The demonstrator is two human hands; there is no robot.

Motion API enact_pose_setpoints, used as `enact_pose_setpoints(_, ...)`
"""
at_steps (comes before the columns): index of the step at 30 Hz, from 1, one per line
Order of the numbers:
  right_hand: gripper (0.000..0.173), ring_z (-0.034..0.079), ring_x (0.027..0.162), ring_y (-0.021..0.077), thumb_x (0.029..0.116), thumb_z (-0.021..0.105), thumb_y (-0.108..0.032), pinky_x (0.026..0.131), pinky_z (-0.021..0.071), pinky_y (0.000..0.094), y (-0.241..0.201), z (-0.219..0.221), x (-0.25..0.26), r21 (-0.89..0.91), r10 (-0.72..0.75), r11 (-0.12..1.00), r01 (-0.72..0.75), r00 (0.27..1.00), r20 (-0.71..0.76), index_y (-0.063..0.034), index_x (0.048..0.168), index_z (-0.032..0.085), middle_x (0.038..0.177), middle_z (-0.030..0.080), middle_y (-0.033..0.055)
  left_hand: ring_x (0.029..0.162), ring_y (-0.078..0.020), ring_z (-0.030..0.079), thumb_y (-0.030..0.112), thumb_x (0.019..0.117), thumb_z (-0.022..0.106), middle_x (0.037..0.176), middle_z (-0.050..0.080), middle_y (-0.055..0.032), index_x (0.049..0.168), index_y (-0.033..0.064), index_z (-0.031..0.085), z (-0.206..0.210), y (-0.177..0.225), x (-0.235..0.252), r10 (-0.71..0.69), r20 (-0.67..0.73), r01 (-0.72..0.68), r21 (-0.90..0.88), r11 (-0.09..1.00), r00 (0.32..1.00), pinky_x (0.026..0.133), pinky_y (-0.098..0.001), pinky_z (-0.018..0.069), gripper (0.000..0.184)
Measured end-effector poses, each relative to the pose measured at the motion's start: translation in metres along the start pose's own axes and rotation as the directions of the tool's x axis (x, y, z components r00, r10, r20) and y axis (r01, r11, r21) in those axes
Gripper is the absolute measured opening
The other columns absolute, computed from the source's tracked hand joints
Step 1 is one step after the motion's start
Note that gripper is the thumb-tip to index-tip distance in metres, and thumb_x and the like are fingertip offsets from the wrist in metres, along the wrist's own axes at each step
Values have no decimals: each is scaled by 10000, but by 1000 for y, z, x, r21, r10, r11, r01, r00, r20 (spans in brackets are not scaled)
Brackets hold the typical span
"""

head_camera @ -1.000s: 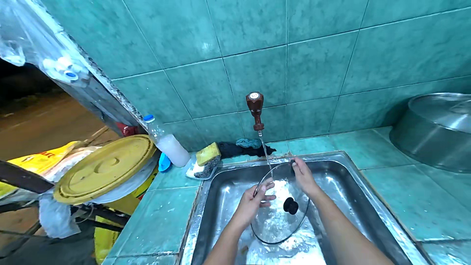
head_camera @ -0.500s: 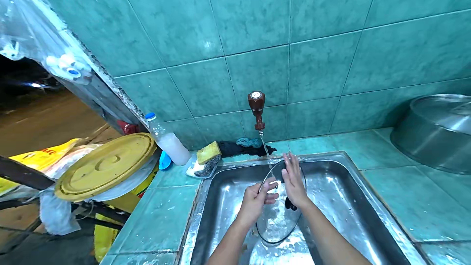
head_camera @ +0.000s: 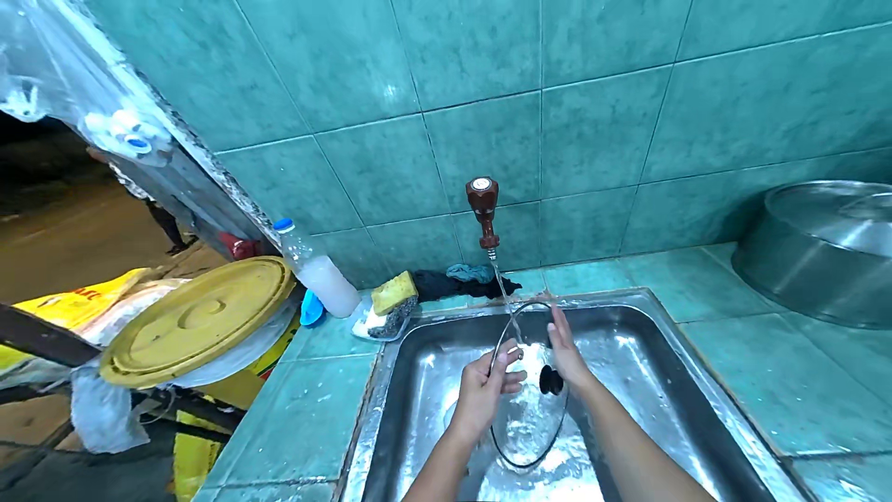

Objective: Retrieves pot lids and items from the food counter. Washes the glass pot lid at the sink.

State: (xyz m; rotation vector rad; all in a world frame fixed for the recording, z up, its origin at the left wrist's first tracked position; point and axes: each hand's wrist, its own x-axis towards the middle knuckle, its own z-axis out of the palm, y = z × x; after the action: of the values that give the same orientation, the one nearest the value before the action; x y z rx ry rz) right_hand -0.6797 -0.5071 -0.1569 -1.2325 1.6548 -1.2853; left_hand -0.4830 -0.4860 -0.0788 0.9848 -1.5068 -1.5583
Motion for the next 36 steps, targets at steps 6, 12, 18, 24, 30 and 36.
enact_pose_setpoints(6,615,-2,1584,403,1086,289,-363,1266,46,620,-44,11,-15,-169,-135,974,148,987,82,-136,1652,205,1715,15,210,959,-215,760,174,1105,411,1280,698,-140,1374,-30,574,1,3,3,-3,10,3,20,1000,1000,826,-357,647,376)
enact_pose_setpoints(12,554,284,1508,441,1124,278,-298,1222,258,575,-2,1,20,-31,75,997,-75,997,-2,-76,1631,241,1626,274,295,979,-228,760,152,1101,405,1305,689,-145,1385,-51,552,-4,-4,-8,34,-19,-34,-15,999,999,835,-360,648,379)
enact_pose_setpoints(18,542,369,1433,490,1090,360,-260,1204,270,581,6,-12,11,-52,-22,999,13,984,-178,99,1493,408,1505,399,379,1077,-205,711,272,1096,469,1384,629,-115,1444,69,556,-18,2,-2,-114,124,93,163,982,986,910,-390,603,413)
enact_pose_setpoints(24,625,499,1212,586,1058,278,-413,1087,317,702,-46,11,-8,-411,-603,722,557,798,23,59,1245,643,1239,562,375,983,-231,736,262,1117,408,1250,688,-183,1393,-27,562,-11,14,6,-61,123,50,91,995,991,860,-403,612,428)
enact_pose_setpoints(30,601,281,1498,473,1108,272,-274,1261,195,465,8,-1,18,-131,-223,969,208,968,-114,177,1503,318,1556,284,421,987,-250,743,233,1114,421,1213,712,-190,1405,-37,562,-5,2,-4,8,59,-12,57,998,998,887,-418,607,421)
enact_pose_setpoints(36,638,290,1444,584,1068,255,-360,1211,175,661,-39,13,6,-276,-545,788,551,832,106,75,1496,441,1520,380,384,950,-234,749,237,1115,414,1194,718,-185,1379,-44,573,-5,3,-1,-4,46,2,61,998,999,868,-400,612,417)
